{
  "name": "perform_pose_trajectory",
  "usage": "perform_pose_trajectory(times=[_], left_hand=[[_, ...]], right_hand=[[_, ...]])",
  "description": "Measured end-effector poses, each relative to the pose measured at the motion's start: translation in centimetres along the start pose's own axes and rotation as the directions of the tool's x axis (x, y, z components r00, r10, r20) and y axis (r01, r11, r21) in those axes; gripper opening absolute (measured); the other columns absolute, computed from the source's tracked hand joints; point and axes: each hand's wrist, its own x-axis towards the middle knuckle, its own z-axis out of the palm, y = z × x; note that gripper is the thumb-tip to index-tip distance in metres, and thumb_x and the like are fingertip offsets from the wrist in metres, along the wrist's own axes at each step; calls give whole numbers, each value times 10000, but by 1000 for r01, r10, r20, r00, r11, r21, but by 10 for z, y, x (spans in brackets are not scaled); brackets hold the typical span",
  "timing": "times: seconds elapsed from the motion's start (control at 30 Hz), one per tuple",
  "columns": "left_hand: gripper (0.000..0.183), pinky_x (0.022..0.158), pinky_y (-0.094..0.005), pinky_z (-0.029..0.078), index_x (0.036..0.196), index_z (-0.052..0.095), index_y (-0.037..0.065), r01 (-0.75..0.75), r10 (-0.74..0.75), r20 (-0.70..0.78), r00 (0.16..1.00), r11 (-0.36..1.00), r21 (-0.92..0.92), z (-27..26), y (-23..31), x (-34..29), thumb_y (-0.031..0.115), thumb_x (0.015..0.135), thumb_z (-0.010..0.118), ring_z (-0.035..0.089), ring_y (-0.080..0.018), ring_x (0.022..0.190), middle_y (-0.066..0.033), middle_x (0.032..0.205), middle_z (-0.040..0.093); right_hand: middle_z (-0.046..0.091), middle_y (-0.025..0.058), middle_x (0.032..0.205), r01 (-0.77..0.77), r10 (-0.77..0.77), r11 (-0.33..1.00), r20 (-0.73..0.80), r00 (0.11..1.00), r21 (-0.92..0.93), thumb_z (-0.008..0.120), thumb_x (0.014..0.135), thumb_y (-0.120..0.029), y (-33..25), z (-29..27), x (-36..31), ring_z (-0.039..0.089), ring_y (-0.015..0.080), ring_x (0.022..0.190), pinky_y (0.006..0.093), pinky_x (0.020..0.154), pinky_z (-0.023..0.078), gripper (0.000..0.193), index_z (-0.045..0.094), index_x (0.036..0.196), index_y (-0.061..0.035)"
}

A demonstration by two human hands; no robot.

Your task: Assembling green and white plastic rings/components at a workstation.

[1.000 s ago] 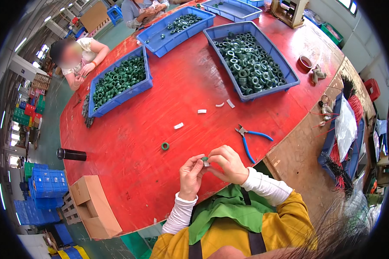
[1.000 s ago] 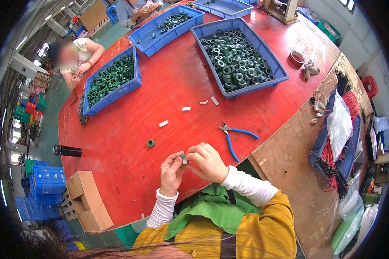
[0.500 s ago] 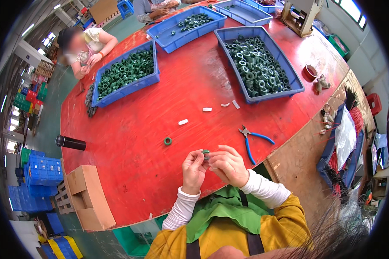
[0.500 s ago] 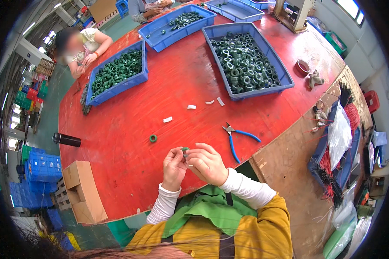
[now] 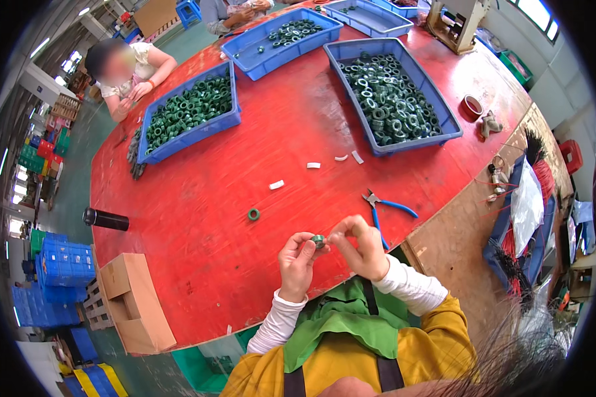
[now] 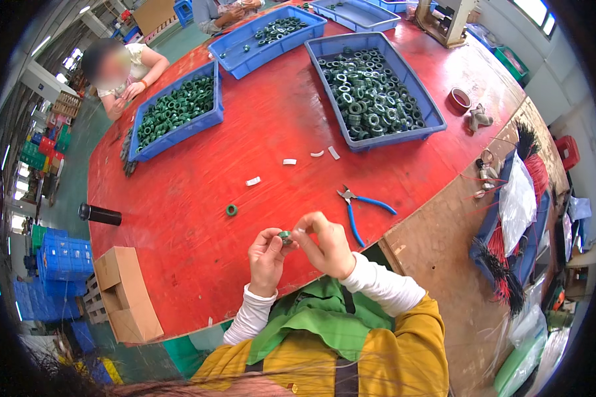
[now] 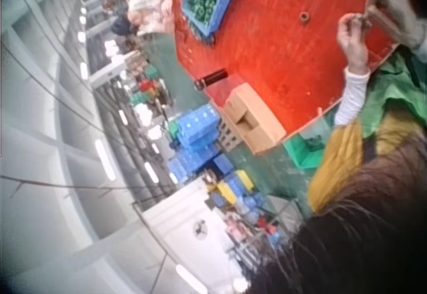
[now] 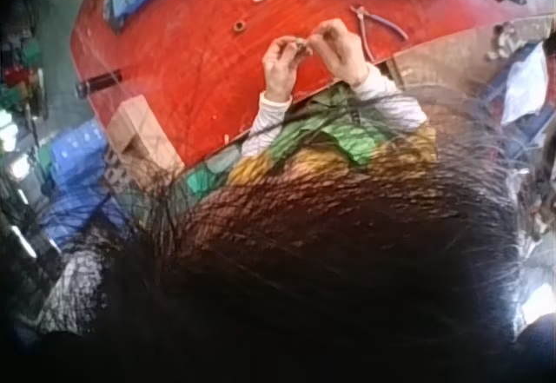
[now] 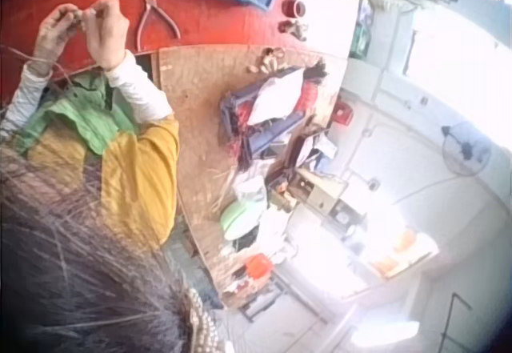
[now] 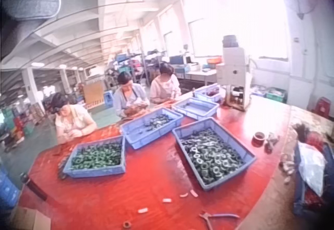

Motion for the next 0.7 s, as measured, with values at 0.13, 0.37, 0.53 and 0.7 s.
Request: perform_pose_trajectory(times=[0.13,0.37,0.53,0.7], left_hand=[[154,766,-338,556,1022,582,-11,-35,25,106,994,996,88,2,5,-3,100,915,580,639,-179,823,-86,928,639],[174,738,-361,573,1019,594,-13,-73,33,262,964,987,146,-6,8,-4,126,914,583,621,-169,849,-73,933,593],[175,739,-357,576,1025,596,-9,-3,-15,276,961,998,64,-7,11,-5,123,909,588,632,-178,859,-83,951,596],[175,745,-358,576,1034,595,-6,29,-34,269,962,999,25,-9,9,-6,119,912,581,640,-194,857,-90,961,600]], right_hand=[[604,91,771,-283,252,917,141,957,280,565,905,-61,6,-11,22,663,162,715,259,635,524,130,468,906,25],[602,77,810,-693,461,530,520,719,489,541,936,-130,39,-12,30,652,165,709,270,634,543,149,475,937,4],[605,61,777,-586,459,743,389,798,324,586,905,-113,31,1,18,625,135,677,269,618,518,131,500,918,-15],[617,51,742,371,-318,869,204,926,-328,669,775,-92,35,9,5,607,209,630,312,561,452,127,552,825,-84]])
